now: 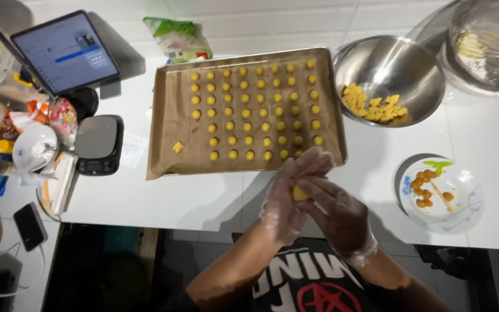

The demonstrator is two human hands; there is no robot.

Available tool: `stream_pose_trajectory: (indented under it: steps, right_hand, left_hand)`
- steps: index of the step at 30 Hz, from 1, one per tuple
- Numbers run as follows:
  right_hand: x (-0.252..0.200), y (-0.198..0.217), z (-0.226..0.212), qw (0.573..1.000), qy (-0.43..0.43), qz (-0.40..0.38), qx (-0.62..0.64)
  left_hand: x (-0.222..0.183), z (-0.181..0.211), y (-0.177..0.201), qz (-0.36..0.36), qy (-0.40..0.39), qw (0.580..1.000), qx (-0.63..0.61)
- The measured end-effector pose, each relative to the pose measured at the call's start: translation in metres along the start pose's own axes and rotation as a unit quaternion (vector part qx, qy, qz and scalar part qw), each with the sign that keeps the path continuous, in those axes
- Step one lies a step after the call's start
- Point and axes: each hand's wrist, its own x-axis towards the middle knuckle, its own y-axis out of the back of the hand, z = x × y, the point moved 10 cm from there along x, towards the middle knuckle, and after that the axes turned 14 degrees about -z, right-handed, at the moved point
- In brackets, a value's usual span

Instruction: Shaping and filling cookie dough balls and arranging them on a baking sheet

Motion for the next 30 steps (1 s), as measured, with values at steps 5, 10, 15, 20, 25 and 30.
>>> stream_pose_trajectory:
  steps: [5,10,15,20,25,30]
  right_hand:
    - [-0.006,0.003,-0.028,0.999,0.01,0.027,0.023]
    - [0.019,0.015,-0.09,0.992,0.082,0.096,-0.002]
    - [0.054,0.013,-0.107,0.991,0.026,0.095,0.092]
    - [0.073,-0.015,-0.085,0.952,-0.13,0.031,0.276]
    - [0.091,-0.006,-0.098,0.994,-0.046,0.032,0.091]
    - [0.093,-0.027,-0.111,0.99,0.057,0.03,-0.126]
  left_hand:
    - [-0.014,0.01,-0.01,0.008,0.019,0.999,-0.031]
    - [-0.024,0.033,0.0,0.052,0.004,0.999,0.001]
    - [-0.036,0.062,0.017,0.068,-0.029,0.995,-0.06]
    - [-0.034,0.073,0.045,0.025,-0.031,0.994,-0.105]
    - [-0.05,0.101,0.035,0.012,0.01,0.985,-0.173]
    - [-0.056,0.105,0.029,-0.03,0.035,0.979,-0.196]
